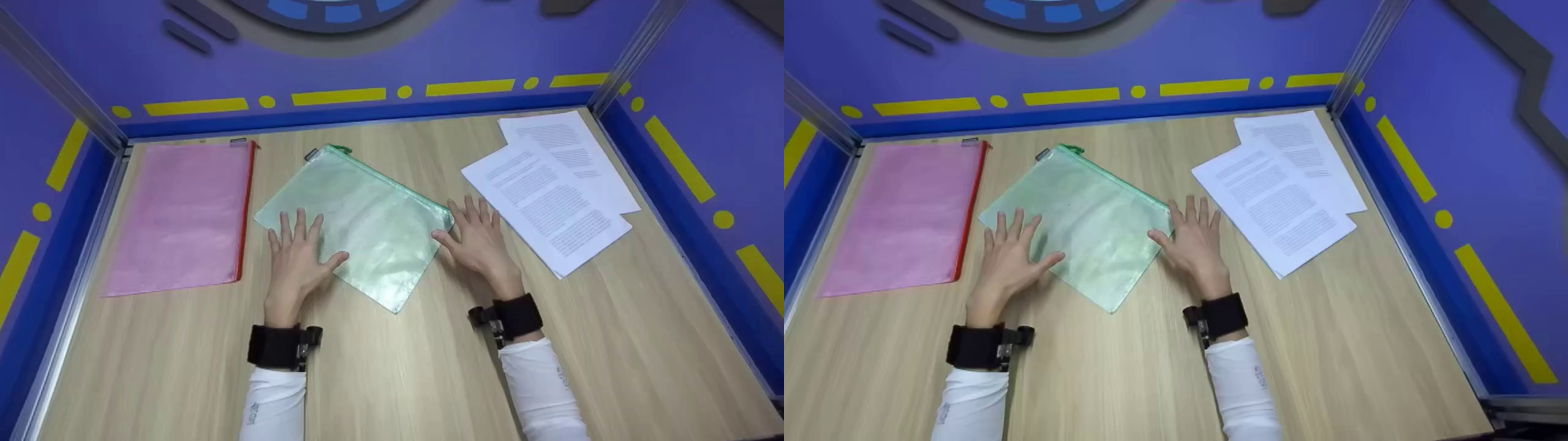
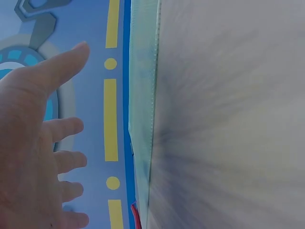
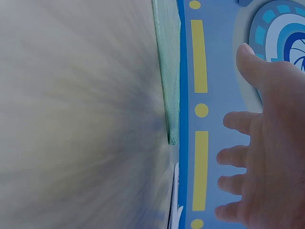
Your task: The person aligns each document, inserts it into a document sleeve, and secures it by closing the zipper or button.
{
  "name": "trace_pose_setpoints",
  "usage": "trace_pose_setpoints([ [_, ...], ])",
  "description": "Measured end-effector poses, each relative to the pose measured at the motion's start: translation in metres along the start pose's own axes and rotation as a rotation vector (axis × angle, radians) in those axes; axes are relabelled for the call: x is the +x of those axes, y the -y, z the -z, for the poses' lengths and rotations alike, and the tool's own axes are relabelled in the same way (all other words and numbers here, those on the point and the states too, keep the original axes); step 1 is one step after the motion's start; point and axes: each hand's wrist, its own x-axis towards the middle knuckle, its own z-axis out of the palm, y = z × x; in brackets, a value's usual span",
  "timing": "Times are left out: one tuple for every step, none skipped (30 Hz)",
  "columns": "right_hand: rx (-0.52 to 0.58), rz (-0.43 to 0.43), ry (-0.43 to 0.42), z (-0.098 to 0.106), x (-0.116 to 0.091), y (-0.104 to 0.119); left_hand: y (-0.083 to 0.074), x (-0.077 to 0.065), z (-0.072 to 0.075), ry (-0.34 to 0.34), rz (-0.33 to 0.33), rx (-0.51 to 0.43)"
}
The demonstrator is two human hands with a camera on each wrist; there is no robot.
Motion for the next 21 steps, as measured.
trace_pose_setpoints([
  [0.001, -0.001, 0.004, 0.0, 0.0, 0.0, 0.0, 0.001, 0.0, 0.006, -0.003, -0.001],
  [0.0, -0.002, 0.008, -0.001, 0.0, 0.0, 0.0, 0.002, 0.0, 0.011, -0.005, 0.0],
  [0.001, -0.002, 0.014, -0.001, 0.0, 0.001, 0.001, 0.002, 0.0, 0.016, -0.007, 0.004],
  [0.005, -0.002, 0.026, -0.002, 0.0, 0.001, 0.001, 0.004, 0.001, 0.024, -0.01, 0.008],
  [0.008, 0.0, 0.036, -0.002, -0.001, 0.002, 0.001, 0.006, 0.001, 0.034, -0.014, 0.013],
  [0.008, 0.003, 0.045, -0.003, -0.001, 0.003, 0.002, 0.008, 0.002, 0.046, -0.015, 0.014],
  [0.005, 0.008, 0.055, -0.003, -0.001, 0.005, 0.003, 0.011, 0.004, 0.057, -0.018, 0.01],
  [0.003, 0.014, 0.066, -0.004, 0.0, 0.007, 0.003, 0.014, 0.006, 0.068, -0.019, 0.007],
  [0.001, 0.023, 0.075, -0.004, 0.0, 0.009, 0.004, 0.016, 0.008, 0.081, -0.02, 0.002],
  [-0.002, 0.034, 0.08, -0.005, 0.0, 0.011, 0.005, 0.019, 0.01, 0.092, -0.022, -0.008],
  [-0.005, 0.043, 0.08, -0.005, 0.001, 0.014, 0.005, 0.022, 0.012, 0.102, -0.025, -0.016],
  [-0.008, 0.051, 0.078, -0.006, 0.001, 0.016, 0.006, 0.025, 0.014, 0.111, -0.026, -0.024],
  [-0.013, 0.06, 0.075, -0.006, 0.002, 0.018, 0.006, 0.028, 0.016, 0.121, -0.027, -0.029],
  [-0.017, 0.068, 0.071, -0.007, 0.002, 0.02, 0.007, 0.031, 0.017, 0.13, -0.027, -0.031],
  [-0.021, 0.077, 0.067, -0.008, 0.003, 0.021, 0.008, 0.034, 0.019, 0.138, -0.025, -0.029],
  [-0.021, 0.082, 0.063, -0.008, 0.003, 0.022, 0.009, 0.037, 0.02, 0.145, -0.024, -0.021],
  [-0.022, 0.088, 0.061, -0.009, 0.003, 0.024, 0.01, 0.04, 0.02, 0.152, -0.023, -0.014],
  [-0.023, 0.094, 0.065, -0.01, 0.002, 0.024, 0.012, 0.043, 0.021, 0.163, -0.019, -0.011],
  [-0.023, 0.097, 0.07, -0.011, 0.002, 0.025, 0.013, 0.046, 0.02, 0.174, -0.02, -0.007],
  [-0.02, 0.098, 0.076, -0.012, 0.001, 0.026, 0.014, 0.049, 0.02, 0.184, -0.021, -0.007],
  [-0.018, 0.097, 0.086, -0.013, 0.001, 0.027, 0.015, 0.052, 0.019, 0.195, -0.021, -0.005],
])
